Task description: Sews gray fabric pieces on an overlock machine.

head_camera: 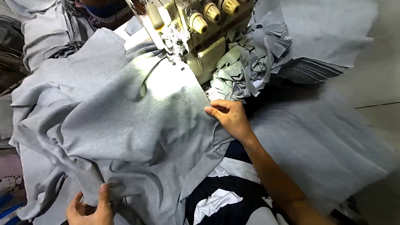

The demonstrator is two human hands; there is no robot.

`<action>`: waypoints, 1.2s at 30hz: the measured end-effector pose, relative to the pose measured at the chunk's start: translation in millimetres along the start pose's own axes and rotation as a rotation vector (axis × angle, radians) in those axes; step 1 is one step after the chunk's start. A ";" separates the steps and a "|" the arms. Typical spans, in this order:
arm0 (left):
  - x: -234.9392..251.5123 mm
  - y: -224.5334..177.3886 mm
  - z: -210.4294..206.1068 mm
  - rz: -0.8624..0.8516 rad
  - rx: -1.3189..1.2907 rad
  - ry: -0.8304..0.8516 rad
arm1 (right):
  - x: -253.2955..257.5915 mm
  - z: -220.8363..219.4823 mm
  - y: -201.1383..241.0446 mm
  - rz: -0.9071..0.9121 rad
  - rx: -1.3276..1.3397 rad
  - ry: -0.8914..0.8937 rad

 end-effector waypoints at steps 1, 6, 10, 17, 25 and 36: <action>-8.8 -3.6 -3.2 0.053 0.002 -0.008 | -5.6 1.2 -2.5 -0.012 -0.005 -0.007; -22.7 -0.2 -8.2 0.061 -0.335 -0.084 | -12.6 3.4 -11.4 -0.036 0.026 -0.056; -5.6 28.3 12.5 0.014 -0.665 -0.235 | -9.5 2.7 -17.9 -0.031 0.073 -0.078; 11.8 37.0 22.0 -0.008 -0.623 -0.236 | -8.2 -1.5 -20.7 -0.059 0.113 -0.082; 31.6 24.7 19.9 -0.011 -0.570 -0.255 | -4.3 -3.4 -14.6 -0.023 0.123 -0.090; 30.1 22.3 21.7 -0.006 -0.512 -0.078 | -17.0 9.2 -15.7 -0.054 -0.033 -0.070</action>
Point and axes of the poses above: each hand's wrist, its own x-axis towards the middle knuckle, its own z-axis out of the back of the hand, y = z × x, the point moved 3 cm from there along x, towards the middle knuckle, and after that the axes turned 13 degrees about -z, right-handed, at the moved point
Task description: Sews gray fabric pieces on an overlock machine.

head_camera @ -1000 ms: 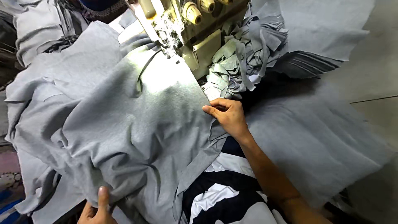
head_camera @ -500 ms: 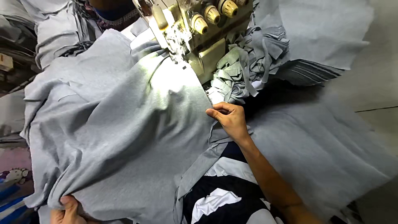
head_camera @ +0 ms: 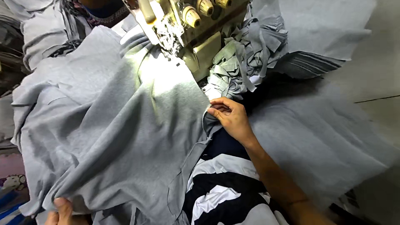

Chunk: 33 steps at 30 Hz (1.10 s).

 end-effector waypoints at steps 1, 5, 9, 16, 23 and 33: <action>-6.9 2.5 2.5 0.015 0.004 0.044 | -1.5 2.8 -2.0 -0.033 -0.011 0.004; -36.0 13.8 17.6 0.062 0.017 0.247 | -0.1 7.8 -9.0 -0.084 -0.080 -0.007; -51.0 20.7 21.0 0.120 -0.045 0.302 | 3.8 3.5 -5.1 -0.003 -0.056 -0.003; -13.9 -4.7 27.9 0.039 -0.099 0.121 | -1.3 1.1 -3.6 0.061 0.067 -0.027; 5.9 10.6 17.3 -0.003 -0.019 0.098 | 0.0 2.4 -4.1 0.042 0.072 -0.062; -1.1 7.5 10.6 0.062 -0.017 0.021 | 7.0 -1.1 -14.0 0.053 0.179 0.058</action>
Point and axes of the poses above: each hand's wrist, its own x-axis towards the middle knuckle, its own z-axis out of the back of the hand, y = z × x, the point moved 3 cm from there along x, towards the middle knuckle, and after that the axes turned 13 degrees about -z, right-handed, at the moved point
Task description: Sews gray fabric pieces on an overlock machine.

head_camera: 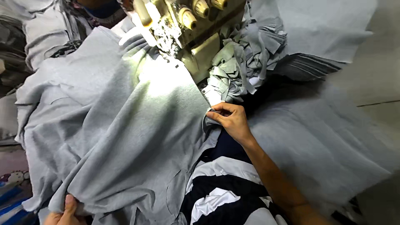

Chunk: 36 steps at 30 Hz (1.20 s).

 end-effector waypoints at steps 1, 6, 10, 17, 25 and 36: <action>1.9 -0.2 -1.7 0.001 0.011 -0.025 | 0.3 -0.8 -0.8 0.001 0.016 0.004; 17.8 0.0 -6.5 -0.008 -0.015 -0.131 | 1.2 -3.8 4.8 0.014 0.044 -0.018; 41.8 8.2 2.3 -0.062 -0.056 -0.156 | 16.1 -10.0 22.1 0.039 0.003 -0.021; 104.5 18.2 25.5 -0.110 -0.100 -0.169 | 44.8 -20.0 49.7 0.116 -0.034 0.022; 151.2 -78.1 -41.1 0.160 0.166 -0.360 | 59.5 -22.6 56.7 0.081 -0.033 0.043; -25.3 -85.7 -93.2 -0.149 0.441 0.489 | 65.1 -0.6 68.7 -0.158 0.091 0.389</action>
Point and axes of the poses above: each hand's wrist, its own x-axis towards the middle knuckle, its own z-axis out of the back of the hand, y = z × x, the point moved 3 cm from there along x, towards the middle knuckle, and after that the axes turned 13 degrees about -z, right-handed, at the moved point
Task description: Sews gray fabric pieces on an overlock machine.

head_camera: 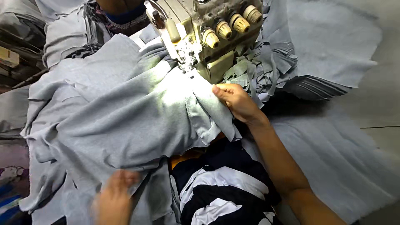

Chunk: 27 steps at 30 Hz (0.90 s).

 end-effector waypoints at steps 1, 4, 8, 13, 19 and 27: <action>-12.5 -0.2 -46.6 0.023 -0.342 0.284 | -0.7 3.7 1.6 -0.047 0.056 0.064; -20.8 20.3 -174.1 0.009 -1.099 0.745 | 6.4 9.7 3.9 -0.118 0.152 0.146; 2.5 7.7 -219.1 0.243 -1.599 0.350 | 5.7 8.1 3.8 -0.112 0.088 0.195; 6.4 0.3 -148.9 0.135 -1.254 -0.350 | 0.4 5.1 9.4 -0.093 0.042 0.084; -4.2 14.5 -97.5 0.049 -1.018 0.425 | 0.0 -3.3 3.6 -0.088 0.059 0.072; 30.1 -31.9 -252.2 0.389 -1.915 0.175 | 2.3 2.9 3.5 -0.142 0.200 0.092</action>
Point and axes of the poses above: each hand's wrist, its own x-axis towards the middle knuckle, its own z-axis out of the back of the hand, y = z × x, the point moved 3 cm from there along x, towards the middle knuckle, and after that the axes turned 13 degrees about -z, right-handed, at the moved point
